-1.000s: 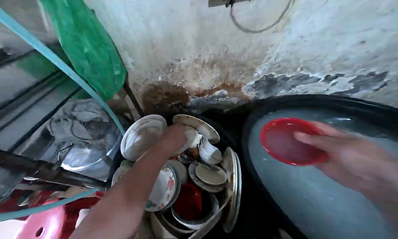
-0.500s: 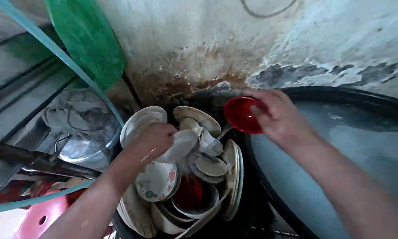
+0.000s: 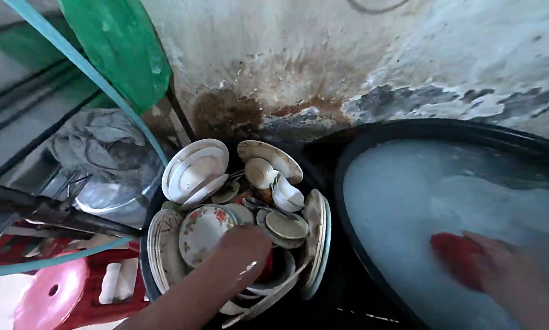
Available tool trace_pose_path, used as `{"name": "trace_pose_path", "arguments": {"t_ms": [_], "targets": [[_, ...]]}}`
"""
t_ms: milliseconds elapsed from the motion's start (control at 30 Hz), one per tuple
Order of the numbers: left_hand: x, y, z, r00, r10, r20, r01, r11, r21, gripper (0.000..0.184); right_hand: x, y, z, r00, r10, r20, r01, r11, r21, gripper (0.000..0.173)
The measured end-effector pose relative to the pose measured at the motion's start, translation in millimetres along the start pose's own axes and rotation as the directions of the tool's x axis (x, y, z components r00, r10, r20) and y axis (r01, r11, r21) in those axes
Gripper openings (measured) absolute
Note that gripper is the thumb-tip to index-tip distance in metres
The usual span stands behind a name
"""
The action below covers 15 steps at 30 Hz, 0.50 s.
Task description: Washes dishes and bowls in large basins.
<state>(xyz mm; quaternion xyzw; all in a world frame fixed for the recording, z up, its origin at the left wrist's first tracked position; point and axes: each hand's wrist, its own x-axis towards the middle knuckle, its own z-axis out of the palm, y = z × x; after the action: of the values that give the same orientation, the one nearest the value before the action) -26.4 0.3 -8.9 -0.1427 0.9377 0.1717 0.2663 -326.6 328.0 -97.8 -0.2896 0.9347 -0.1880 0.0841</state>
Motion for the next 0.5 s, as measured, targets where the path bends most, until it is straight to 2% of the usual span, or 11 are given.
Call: {"name": "trace_pose_path", "arguments": {"t_ms": [33,100,167,233,300,400,500], "targets": [[15,6,3,0.997,0.067,0.033,-0.067,0.998,-0.006,0.026,-2,2,2,0.993,0.101,0.061,-0.108,0.987,0.116,0.042],[45,14,18,0.981,0.179,0.08,-0.177,0.984,-0.025,0.024,-6,4,2,0.941,0.297,0.163,-0.337,0.861,0.381,0.045],[66,15,37,0.961,0.273,0.038,-0.273,0.962,-0.01,0.025,-8,3,-3,0.894,0.38,0.236,-0.443,0.682,0.581,0.044],[71,18,50,0.95,0.309,-0.037,-0.309,0.951,-0.005,0.028,-9,-13,-18,0.866,0.404,0.294,-0.485,0.539,0.688,0.04],[71,28,55,0.97,0.236,-0.048,-0.239,0.97,-0.049,0.035,-10,-38,-37,0.846,0.416,0.332,-0.508,0.445,0.737,0.038],[82,41,51,0.988,0.013,0.156,-0.002,0.998,-0.067,0.047,-6,-62,-51,0.875,0.363,0.321,-0.463,0.431,0.774,0.039],[85,41,41,0.994,0.018,0.11,-0.021,0.999,0.031,0.032,1,-88,-57,0.918,0.27,0.291,-0.387,0.438,0.812,0.032]]}}
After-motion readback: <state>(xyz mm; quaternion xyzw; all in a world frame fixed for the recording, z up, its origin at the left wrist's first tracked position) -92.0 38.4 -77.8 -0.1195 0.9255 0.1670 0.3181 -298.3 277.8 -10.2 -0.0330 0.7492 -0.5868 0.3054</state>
